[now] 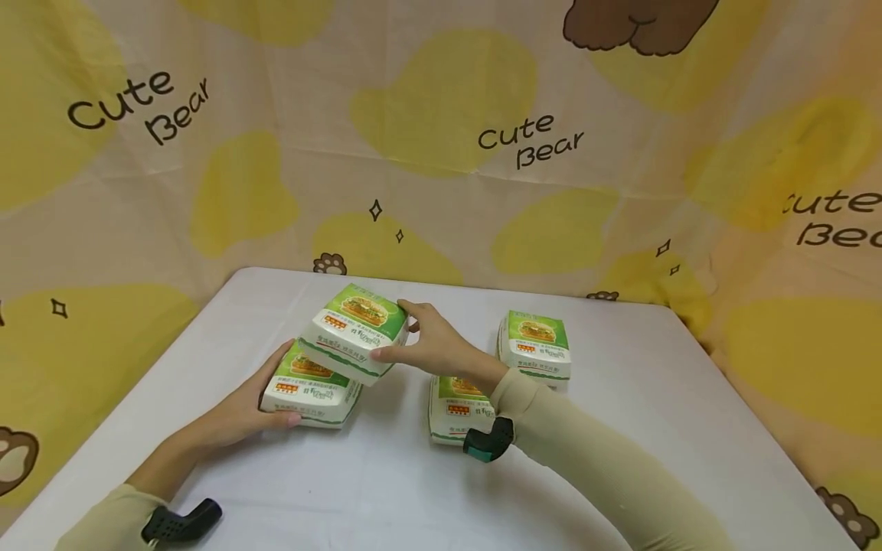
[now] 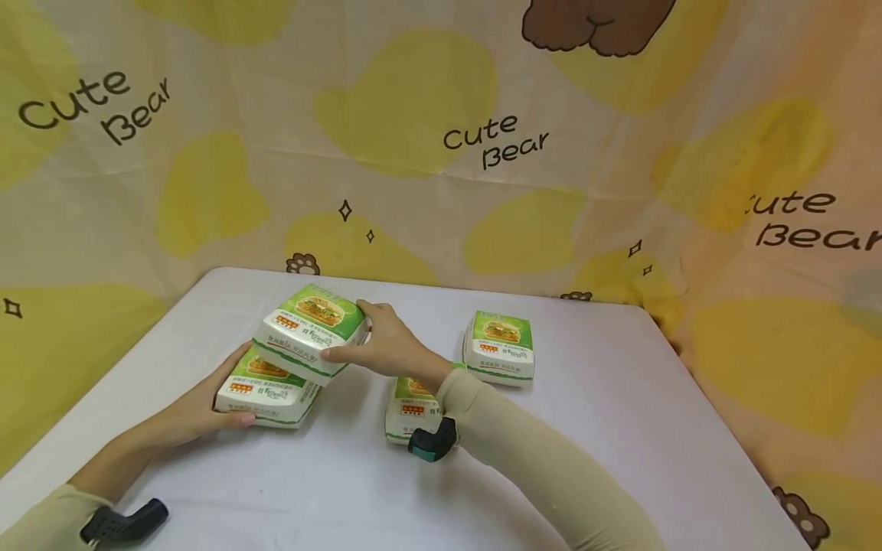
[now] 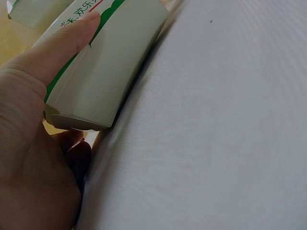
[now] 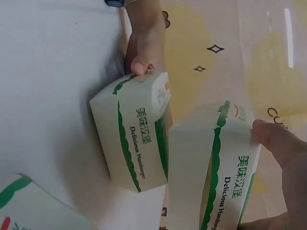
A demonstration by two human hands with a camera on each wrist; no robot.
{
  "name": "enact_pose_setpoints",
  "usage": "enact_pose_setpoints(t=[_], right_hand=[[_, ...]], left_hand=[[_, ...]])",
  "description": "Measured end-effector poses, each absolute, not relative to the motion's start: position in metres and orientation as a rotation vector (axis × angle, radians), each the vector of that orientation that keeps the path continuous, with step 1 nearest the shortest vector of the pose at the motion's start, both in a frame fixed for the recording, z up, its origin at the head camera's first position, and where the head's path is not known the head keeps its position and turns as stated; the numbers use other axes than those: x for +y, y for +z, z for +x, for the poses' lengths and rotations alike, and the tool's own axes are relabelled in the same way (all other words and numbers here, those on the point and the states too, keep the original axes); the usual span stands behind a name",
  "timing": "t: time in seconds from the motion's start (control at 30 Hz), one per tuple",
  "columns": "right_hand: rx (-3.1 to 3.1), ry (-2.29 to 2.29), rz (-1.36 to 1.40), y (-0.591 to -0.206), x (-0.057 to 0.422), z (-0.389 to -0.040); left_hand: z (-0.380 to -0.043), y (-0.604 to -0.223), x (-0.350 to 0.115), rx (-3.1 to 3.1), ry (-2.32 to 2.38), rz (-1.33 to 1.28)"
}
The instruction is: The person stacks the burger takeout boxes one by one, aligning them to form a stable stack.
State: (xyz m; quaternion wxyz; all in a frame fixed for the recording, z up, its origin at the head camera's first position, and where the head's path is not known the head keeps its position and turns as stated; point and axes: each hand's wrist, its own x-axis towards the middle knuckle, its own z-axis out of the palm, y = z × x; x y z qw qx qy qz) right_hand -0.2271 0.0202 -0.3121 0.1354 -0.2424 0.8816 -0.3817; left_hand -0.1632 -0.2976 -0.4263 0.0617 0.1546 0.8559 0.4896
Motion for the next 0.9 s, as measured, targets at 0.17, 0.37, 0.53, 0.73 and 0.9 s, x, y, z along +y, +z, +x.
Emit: enact_pose_setpoints(t=[0.17, 0.37, 0.53, 0.73, 0.9], right_hand=[[2.565, -1.048, -0.766, -0.316, 0.006, -0.223], [2.576, -1.013, -0.820, -0.317, -0.007, -0.217], [2.605, -0.940, -0.867, -0.316, -0.017, -0.211], [2.607, -0.909, -0.867, -0.313, -0.022, -0.207], [2.610, -0.893, -0.871, -0.311, -0.023, -0.206]], left_hand=[[-0.165, -0.427, -0.298, 2.570, 1.517, 0.525], [-0.164, -0.429, -0.299, 2.547, 1.528, 0.545], [-0.161, -0.429, -0.300, 2.530, 1.514, 0.517], [-0.160, -0.426, -0.298, 2.523, 1.489, 0.495], [-0.161, -0.427, -0.299, 2.537, 1.488, 0.499]])
